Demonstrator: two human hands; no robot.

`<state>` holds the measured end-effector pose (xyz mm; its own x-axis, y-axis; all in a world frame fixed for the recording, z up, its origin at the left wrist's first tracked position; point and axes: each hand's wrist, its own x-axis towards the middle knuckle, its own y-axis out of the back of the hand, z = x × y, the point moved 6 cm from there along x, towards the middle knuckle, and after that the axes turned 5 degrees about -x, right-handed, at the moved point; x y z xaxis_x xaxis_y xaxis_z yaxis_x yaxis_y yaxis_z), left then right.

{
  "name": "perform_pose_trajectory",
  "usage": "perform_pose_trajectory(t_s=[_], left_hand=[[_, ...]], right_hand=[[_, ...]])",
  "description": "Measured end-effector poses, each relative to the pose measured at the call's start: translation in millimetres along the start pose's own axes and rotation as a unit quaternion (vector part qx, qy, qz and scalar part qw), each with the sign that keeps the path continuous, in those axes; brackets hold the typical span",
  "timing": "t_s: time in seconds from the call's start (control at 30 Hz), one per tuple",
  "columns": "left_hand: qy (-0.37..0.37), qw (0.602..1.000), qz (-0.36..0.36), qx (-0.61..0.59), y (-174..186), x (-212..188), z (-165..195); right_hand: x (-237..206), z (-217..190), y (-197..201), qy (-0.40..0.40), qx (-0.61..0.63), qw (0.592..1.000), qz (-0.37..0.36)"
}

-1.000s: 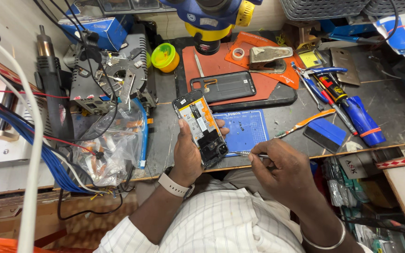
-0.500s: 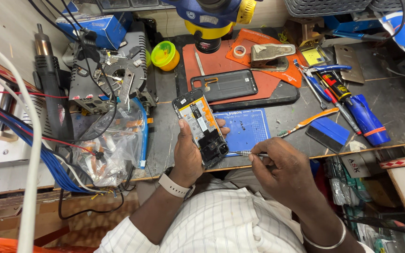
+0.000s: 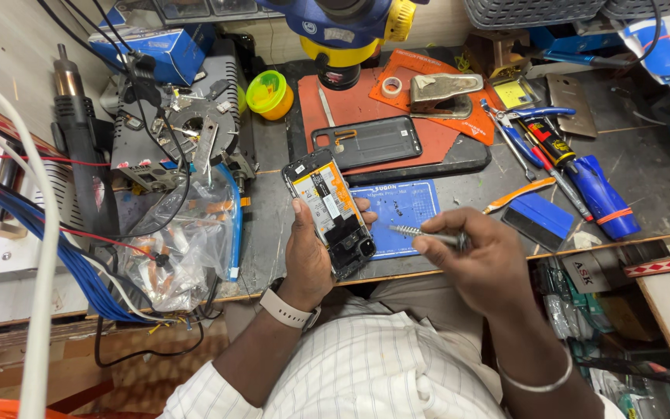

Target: The person repairs a smartphone at a workbench under a stereo microscope. They use a screwdriver to remove screws from the opened phone, lift out internal components, place parts on a blue mat, and continue unscrewing and handling the phone's internals with both hands.

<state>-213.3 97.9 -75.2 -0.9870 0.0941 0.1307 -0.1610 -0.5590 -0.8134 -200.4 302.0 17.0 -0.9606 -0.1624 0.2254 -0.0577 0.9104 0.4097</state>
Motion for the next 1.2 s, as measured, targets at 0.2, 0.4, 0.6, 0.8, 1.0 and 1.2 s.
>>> perform_pose_trajectory(t_s=[0.2, 0.4, 0.6, 0.8, 1.0, 1.2], left_hand=[[0.001, 1.0, 0.0, 0.006, -0.5, -0.1, -1.2], [-0.018, 0.999, 0.04, 0.004, 10.5, 3.6, -5.1], [0.003, 0.999, 0.039, -0.031, 18.8, 9.7, -6.9], [0.023, 0.992, 0.061, -0.106, 15.0, 12.4, -0.9], [0.02, 0.992, 0.064, -0.103, 12.0, 15.5, 3.7], [0.02, 0.994, 0.051, -0.098, 11.3, 14.6, 2.0]], right_hand=[[27.5, -6.2, -36.0, -0.031, 0.052, 0.99, -0.126], [39.2, -50.9, -76.0, 0.215, -0.139, 0.95, -0.181], [53.4, -40.7, -77.5, 0.188, -0.13, 0.94, -0.254], [76.0, -15.7, -72.2, 0.102, -0.051, 0.939, -0.325], [96.2, 25.9, -34.9, -0.053, 0.041, 0.968, -0.24], [92.1, 21.8, -13.7, 0.039, -0.188, 0.972, -0.133]])
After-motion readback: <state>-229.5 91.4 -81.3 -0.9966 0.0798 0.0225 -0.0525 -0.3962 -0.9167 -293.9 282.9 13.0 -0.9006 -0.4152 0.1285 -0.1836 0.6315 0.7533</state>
